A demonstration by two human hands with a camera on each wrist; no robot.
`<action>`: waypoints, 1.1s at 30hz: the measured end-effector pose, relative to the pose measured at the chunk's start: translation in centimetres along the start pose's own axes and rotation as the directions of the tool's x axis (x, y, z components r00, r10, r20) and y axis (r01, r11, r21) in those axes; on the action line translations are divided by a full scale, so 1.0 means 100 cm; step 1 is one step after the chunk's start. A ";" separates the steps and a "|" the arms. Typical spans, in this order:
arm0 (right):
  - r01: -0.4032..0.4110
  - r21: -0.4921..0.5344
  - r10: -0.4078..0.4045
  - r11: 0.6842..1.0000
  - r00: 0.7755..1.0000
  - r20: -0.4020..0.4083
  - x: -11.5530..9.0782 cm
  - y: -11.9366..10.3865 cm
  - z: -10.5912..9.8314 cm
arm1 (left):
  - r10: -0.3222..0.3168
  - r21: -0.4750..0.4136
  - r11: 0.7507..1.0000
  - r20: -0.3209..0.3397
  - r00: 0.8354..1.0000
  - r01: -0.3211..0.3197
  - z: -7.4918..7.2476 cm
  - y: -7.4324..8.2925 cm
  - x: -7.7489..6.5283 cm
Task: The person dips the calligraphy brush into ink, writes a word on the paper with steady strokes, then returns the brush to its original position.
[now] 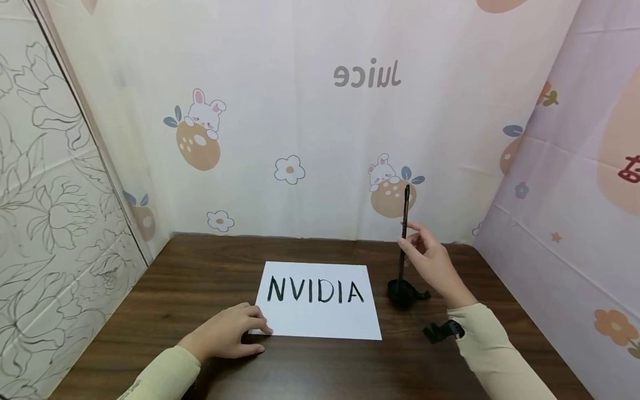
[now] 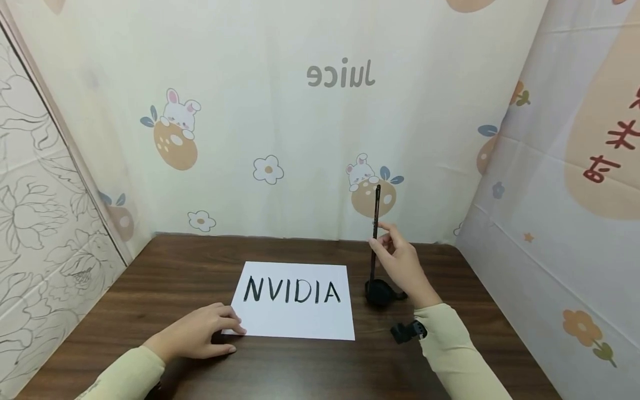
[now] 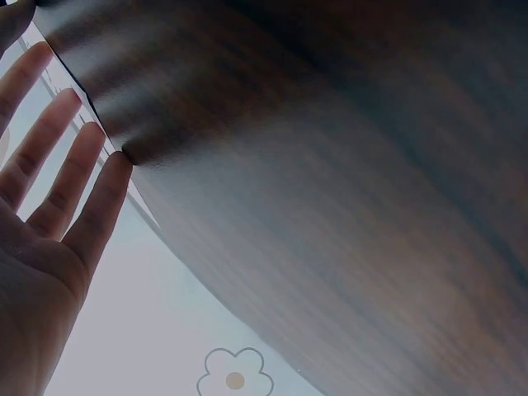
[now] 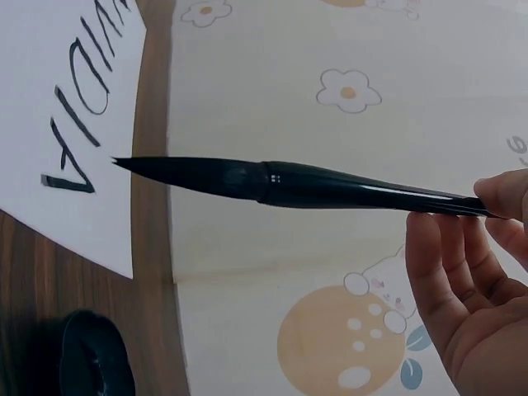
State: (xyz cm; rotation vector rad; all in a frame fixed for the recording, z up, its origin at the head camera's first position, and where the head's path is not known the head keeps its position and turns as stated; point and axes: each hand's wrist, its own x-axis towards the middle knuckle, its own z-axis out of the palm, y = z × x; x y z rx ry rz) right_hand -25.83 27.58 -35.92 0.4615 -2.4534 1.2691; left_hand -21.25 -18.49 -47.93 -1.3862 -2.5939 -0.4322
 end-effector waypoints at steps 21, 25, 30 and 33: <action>-0.193 -0.237 0.243 0.952 0.948 0.207 -0.003 0.052 -0.033 | 0.017 0.008 1.000 -0.016 1.000 -0.017 0.001 -0.001 0.000; -0.225 -0.245 0.287 0.943 0.924 0.253 0.000 0.062 -0.031 | 0.019 0.002 1.000 -0.020 1.000 -0.019 0.000 0.000 -0.001; -0.249 -0.281 0.330 0.927 0.897 0.295 0.006 0.077 -0.029 | 0.016 0.002 1.000 -0.020 1.000 -0.016 0.000 0.000 0.000; -0.266 -0.290 0.355 0.919 0.880 0.317 0.010 0.086 -0.029 | 0.010 -0.001 1.000 -0.017 1.000 -0.010 -0.001 0.000 0.000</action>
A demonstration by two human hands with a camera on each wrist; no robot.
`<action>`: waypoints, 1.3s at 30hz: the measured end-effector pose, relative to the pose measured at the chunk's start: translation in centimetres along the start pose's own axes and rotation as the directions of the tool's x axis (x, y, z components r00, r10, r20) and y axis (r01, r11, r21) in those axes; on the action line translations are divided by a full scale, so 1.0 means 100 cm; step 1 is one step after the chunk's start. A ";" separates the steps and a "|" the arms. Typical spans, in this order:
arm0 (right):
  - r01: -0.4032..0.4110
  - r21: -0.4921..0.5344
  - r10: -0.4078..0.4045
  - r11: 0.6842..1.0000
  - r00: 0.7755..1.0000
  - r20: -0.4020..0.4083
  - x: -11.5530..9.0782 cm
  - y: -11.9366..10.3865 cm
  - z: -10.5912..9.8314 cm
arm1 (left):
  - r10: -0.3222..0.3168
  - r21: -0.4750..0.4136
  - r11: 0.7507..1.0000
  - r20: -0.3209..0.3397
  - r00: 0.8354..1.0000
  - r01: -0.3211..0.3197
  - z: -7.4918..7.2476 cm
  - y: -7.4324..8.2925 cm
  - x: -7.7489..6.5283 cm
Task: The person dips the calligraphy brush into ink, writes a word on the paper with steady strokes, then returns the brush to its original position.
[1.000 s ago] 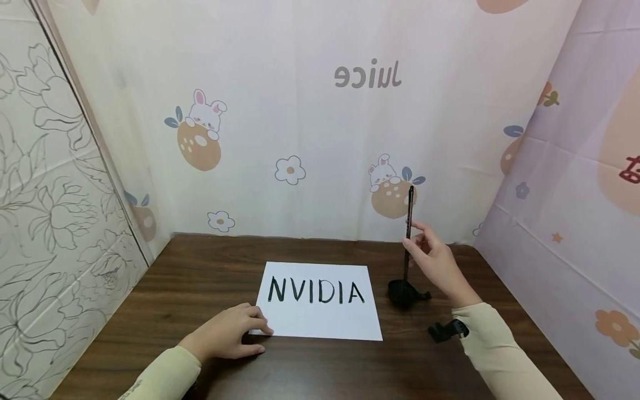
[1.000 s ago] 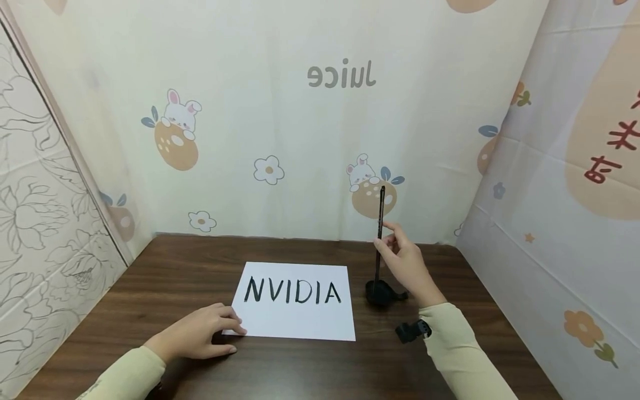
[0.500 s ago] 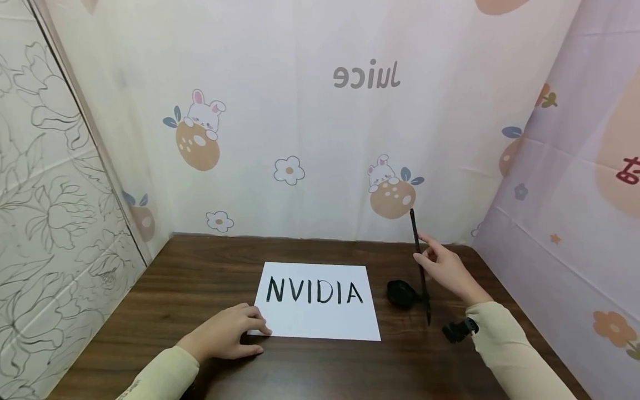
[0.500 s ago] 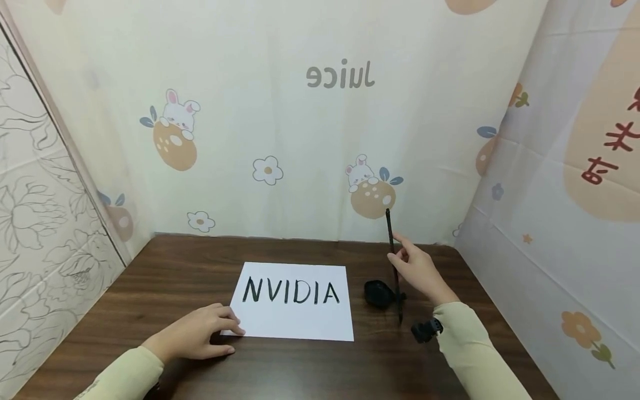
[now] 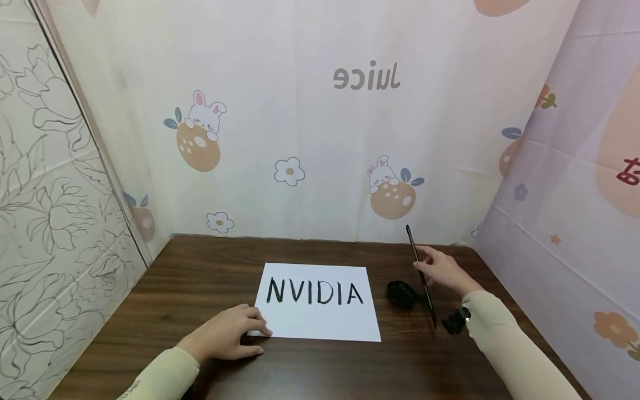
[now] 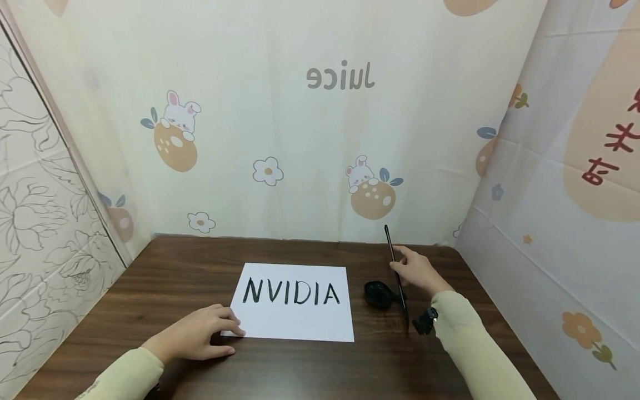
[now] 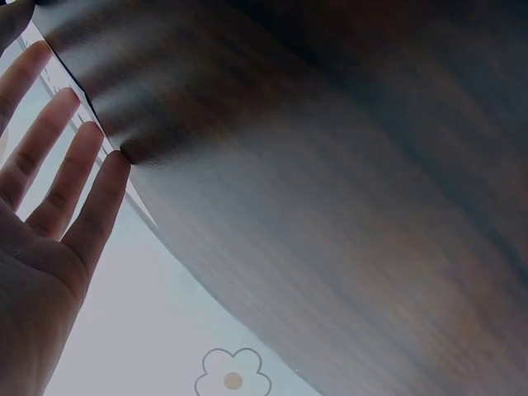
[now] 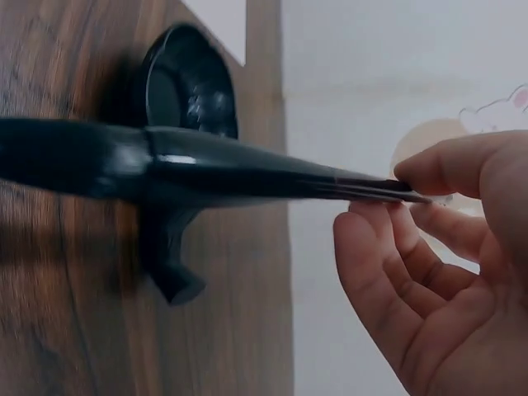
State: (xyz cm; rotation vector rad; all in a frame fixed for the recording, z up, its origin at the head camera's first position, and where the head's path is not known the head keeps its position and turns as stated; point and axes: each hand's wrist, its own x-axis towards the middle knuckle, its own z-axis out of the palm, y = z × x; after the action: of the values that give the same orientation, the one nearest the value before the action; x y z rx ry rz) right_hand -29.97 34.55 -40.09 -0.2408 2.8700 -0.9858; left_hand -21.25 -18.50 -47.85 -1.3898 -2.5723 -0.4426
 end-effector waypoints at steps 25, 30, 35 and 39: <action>-0.071 -0.057 0.078 0.996 0.989 0.127 0.026 0.037 0.016 | 0.010 0.012 1.000 -0.016 1.000 -0.009 0.002 -0.002 0.000; -0.084 -0.064 0.091 0.994 0.989 0.118 0.028 0.036 0.019 | -0.004 0.012 1.000 -0.009 1.000 0.004 0.002 -0.003 0.000; -0.102 -0.065 0.108 0.993 0.989 0.105 0.030 0.037 0.021 | -0.003 0.012 1.000 -0.012 1.000 0.003 0.002 -0.002 0.000; -0.113 -0.058 0.118 0.992 0.987 0.108 0.029 0.039 0.022 | 0.002 0.003 1.000 -0.009 1.000 -0.002 0.002 -0.001 0.001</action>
State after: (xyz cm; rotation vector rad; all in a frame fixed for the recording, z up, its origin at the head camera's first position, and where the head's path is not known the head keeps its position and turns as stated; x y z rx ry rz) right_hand -32.98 35.70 -44.34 -0.1268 2.7757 -0.8515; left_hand -21.41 -18.40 -48.04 -1.3863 -2.5627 -0.4434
